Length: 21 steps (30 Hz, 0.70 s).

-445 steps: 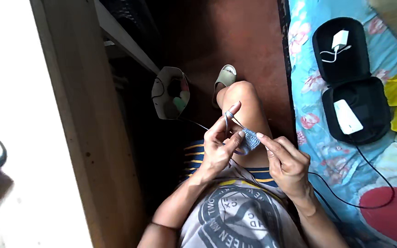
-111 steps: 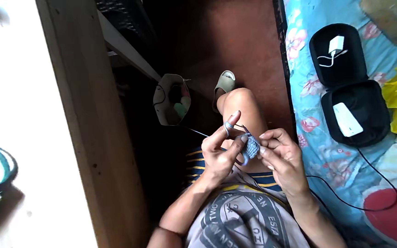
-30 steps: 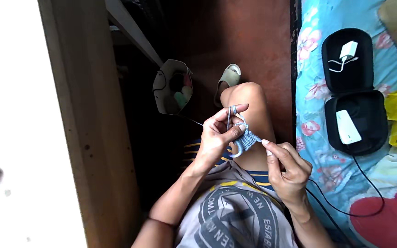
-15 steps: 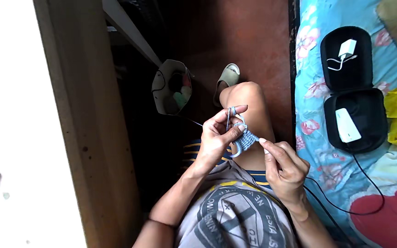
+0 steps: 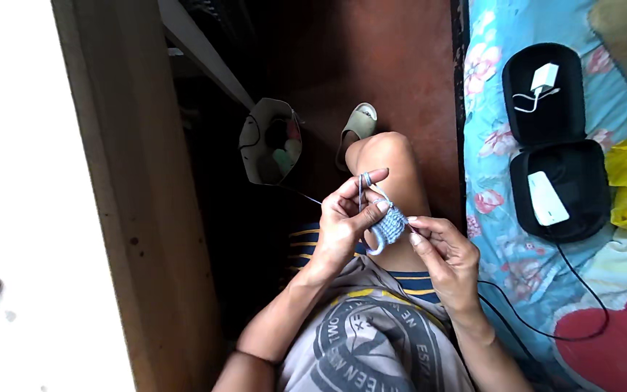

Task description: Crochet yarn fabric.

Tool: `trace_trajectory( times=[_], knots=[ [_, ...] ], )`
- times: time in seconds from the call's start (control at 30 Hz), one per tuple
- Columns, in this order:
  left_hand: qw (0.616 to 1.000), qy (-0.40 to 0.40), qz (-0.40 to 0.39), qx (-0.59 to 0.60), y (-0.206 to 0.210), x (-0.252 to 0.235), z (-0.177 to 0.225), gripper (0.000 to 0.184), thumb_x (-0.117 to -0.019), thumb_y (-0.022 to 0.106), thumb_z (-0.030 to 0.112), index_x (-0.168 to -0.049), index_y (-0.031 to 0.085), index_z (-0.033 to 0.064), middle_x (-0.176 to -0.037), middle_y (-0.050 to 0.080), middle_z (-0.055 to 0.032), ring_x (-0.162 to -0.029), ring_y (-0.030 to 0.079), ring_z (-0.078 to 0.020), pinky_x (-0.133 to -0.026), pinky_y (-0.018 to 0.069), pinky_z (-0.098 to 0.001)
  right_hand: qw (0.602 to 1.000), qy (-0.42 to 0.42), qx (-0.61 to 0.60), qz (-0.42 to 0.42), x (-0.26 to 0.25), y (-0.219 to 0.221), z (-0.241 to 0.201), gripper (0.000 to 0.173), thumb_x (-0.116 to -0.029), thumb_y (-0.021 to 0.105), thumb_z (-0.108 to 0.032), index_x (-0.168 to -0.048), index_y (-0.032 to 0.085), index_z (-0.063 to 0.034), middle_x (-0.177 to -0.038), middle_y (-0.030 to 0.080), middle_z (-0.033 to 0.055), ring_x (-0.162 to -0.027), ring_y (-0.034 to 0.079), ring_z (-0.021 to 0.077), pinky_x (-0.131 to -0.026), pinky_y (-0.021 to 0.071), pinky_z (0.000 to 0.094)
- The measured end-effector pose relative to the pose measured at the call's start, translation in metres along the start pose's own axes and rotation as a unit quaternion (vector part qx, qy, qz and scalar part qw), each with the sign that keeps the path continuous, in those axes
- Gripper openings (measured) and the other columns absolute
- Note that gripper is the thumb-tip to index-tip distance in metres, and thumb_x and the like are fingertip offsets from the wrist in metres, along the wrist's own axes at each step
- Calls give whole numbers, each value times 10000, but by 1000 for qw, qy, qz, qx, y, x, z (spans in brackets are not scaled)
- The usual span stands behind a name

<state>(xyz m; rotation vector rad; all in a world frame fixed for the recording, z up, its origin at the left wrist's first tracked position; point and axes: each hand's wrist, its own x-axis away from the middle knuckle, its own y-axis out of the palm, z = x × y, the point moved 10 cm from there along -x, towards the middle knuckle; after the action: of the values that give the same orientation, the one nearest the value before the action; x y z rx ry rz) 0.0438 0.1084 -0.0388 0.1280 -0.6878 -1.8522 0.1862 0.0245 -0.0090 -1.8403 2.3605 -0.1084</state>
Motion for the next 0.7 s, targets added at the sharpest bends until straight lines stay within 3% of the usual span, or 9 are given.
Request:
trace_trajectory(
  times=[0.07, 0.13, 0.37, 0.47, 0.6, 0.7],
  knots=[
    [1000, -10, 8, 18, 0, 1, -3, 403, -915, 615, -79, -1306, 631, 16, -826, 697, -55, -689, 659, -87, -662, 575, -239, 998, 34, -49, -3, 0, 2, 6, 231, -957, 557, 28, -1162, 663, 36, -898, 696, -46, -687, 556, -65, -585, 449, 103],
    [1000, 1, 16, 16, 1, 2, -3, 389, -903, 630, -71, -1279, 651, 27, -831, 707, -41, -701, 665, -78, -670, 577, -234, 996, 49, -72, -4, 1, 4, 9, 270, -957, 538, 35, -1207, 638, 28, -883, 696, -54, -652, 535, -62, -551, 423, 108],
    [990, 123, 4, -74, 10, 11, 14, 368, -903, 662, -57, -1262, 661, 25, -921, 743, 24, -811, 695, -47, -770, 596, -244, 998, 39, -57, 8, 2, 7, 1, 289, -988, 528, 19, -1273, 575, 16, -909, 718, -22, -714, 608, -24, -615, 490, 129],
    [979, 170, -11, -113, 15, 15, 21, 376, -898, 656, -62, -1268, 652, 4, -976, 740, 5, -856, 697, -53, -809, 600, -260, 998, 30, -59, 8, 0, 6, -6, 296, -978, 515, 41, -1262, 587, 1, -1017, 725, -2, -773, 632, -14, -649, 514, 133],
    [961, 228, -32, -153, 23, 18, 27, 354, -918, 666, -27, -1271, 648, -13, -1024, 733, -17, -876, 696, -52, -825, 600, -265, 998, 24, -50, 17, -3, 1, -12, 322, -952, 475, 42, -1177, 695, -26, -1050, 686, 8, -689, 568, -33, -581, 485, 121],
    [953, 251, -38, -167, 25, 19, 30, 343, -928, 656, -22, -1270, 640, -30, -1022, 724, -35, -886, 692, -56, -825, 600, -263, 999, 22, -31, 15, -7, 0, -17, 296, -974, 479, -34, -1152, 716, -38, -1022, 638, -8, -687, 521, -36, -583, 448, 118]
  ],
)
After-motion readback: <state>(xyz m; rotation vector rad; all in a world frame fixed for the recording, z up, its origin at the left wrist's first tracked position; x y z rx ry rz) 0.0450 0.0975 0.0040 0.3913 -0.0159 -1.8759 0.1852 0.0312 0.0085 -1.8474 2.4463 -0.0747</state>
